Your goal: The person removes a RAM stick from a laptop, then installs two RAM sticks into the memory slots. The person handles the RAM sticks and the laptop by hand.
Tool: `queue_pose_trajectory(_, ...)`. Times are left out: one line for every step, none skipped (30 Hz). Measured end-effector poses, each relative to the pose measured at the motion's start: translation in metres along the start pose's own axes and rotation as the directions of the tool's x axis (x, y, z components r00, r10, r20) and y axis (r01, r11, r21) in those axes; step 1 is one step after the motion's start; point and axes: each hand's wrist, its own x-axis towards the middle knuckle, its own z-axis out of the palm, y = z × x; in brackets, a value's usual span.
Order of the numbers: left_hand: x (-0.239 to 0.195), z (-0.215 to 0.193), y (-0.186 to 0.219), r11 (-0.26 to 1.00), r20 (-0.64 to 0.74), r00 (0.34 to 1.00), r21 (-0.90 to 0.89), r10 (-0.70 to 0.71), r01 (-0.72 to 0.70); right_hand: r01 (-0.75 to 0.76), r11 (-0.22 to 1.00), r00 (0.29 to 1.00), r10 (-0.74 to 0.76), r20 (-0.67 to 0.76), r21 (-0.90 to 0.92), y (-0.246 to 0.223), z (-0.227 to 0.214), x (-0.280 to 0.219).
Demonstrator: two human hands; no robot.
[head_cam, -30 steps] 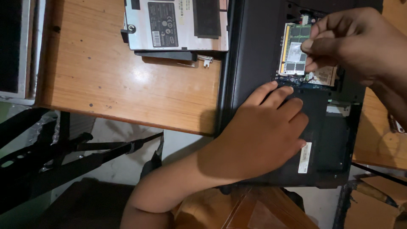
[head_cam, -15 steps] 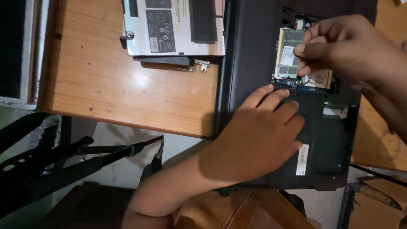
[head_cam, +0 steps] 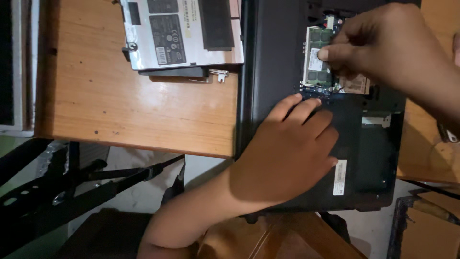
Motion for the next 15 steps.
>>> queue_pose_trajectory(0.0, 0.0, 0.0, 1.0, -0.014, 1.0, -0.011, -0.003, 0.003, -0.005, 0.998, 1.0, 0.006, 0.013, -0.066, -0.001, -0.001, 0.0)
queue_pose_trajectory(0.001, 0.0, 0.001, 1.0, -0.029, 1.0, -0.019, -0.01, 0.01, -0.03, 0.999, 0.999, 0.03, 0.015, -0.039, -0.003, -0.001, 0.002)
queue_pose_trajectory(0.001, 0.0, 0.001, 1.0, -0.045, 0.999, -0.026, -0.017, 0.016, -0.054, 0.998, 0.998, 0.054, 0.019, -0.011, -0.004, -0.002, 0.003)
queue_pose_trajectory(0.001, 0.0, 0.001, 1.0, -0.039, 0.999, -0.02, -0.014, 0.013, -0.081, 0.997, 0.996, 0.081, 0.026, 0.015, -0.004, -0.002, 0.003)
queue_pose_trajectory(0.001, 0.001, 0.001, 1.0, -0.033, 0.999, -0.013, -0.012, 0.011, -0.039, 0.999, 0.999, 0.039, 0.01, 0.0, -0.004, -0.001, 0.005)
queue_pose_trajectory(0.001, 0.002, 0.001, 1.0, -0.026, 1.0, -0.011, -0.006, 0.006, -0.003, 1.0, 1.0, 0.003, -0.004, -0.016, -0.002, 0.0, 0.005)
queue_pose_trajectory(0.0, 0.003, 0.0, 1.0, -0.026, 1.0, -0.007, -0.011, 0.011, 0.033, 0.999, 0.999, -0.034, -0.019, -0.032, 0.0, 0.002, 0.006)
queue_pose_trajectory(0.0, 0.004, 0.0, 1.0, -0.023, 1.0, -0.008, -0.013, 0.013, 0.019, 1.0, 1.0, -0.019, -0.005, -0.02, 0.004, 0.003, 0.006)
queue_pose_trajectory(-0.001, 0.005, 0.0, 1.0, -0.019, 1.0, -0.008, -0.015, 0.015, 0.005, 1.0, 1.0, -0.005, 0.009, -0.008, 0.007, 0.004, 0.006)
queue_pose_trajectory(-0.001, 0.006, 0.0, 1.0, -0.022, 1.0, -0.008, -0.014, 0.014, -0.009, 1.0, 1.0, 0.008, 0.021, 0.005, 0.009, 0.004, 0.006)
queue_pose_trajectory(-0.002, 0.005, 0.001, 1.0, -0.024, 1.0, -0.008, -0.013, 0.013, -0.023, 0.999, 1.0, 0.022, 0.02, 0.038, 0.011, 0.006, 0.004)
queue_pose_trajectory(-0.002, 0.004, 0.001, 1.0, -0.029, 0.999, -0.002, -0.012, 0.012, -0.031, 0.997, 0.999, 0.03, 0.015, 0.071, 0.011, 0.006, 0.003)
queue_pose_trajectory(-0.001, 0.003, 0.001, 1.0, -0.018, 1.0, -0.003, -0.009, 0.009, -0.039, 0.994, 0.999, 0.038, 0.011, 0.103, 0.01, 0.005, 0.003)
queue_pose_trajectory(0.0, 0.003, 0.001, 1.0, -0.007, 1.0, -0.004, -0.009, 0.009, -0.07, 0.991, 0.997, 0.065, 0.053, 0.11, 0.008, 0.004, 0.003)
queue_pose_trajectory(0.001, 0.002, 0.001, 1.0, 0.003, 1.0, -0.004, -0.01, 0.01, -0.102, 0.988, 0.991, 0.091, 0.094, 0.116, 0.006, 0.003, 0.004)
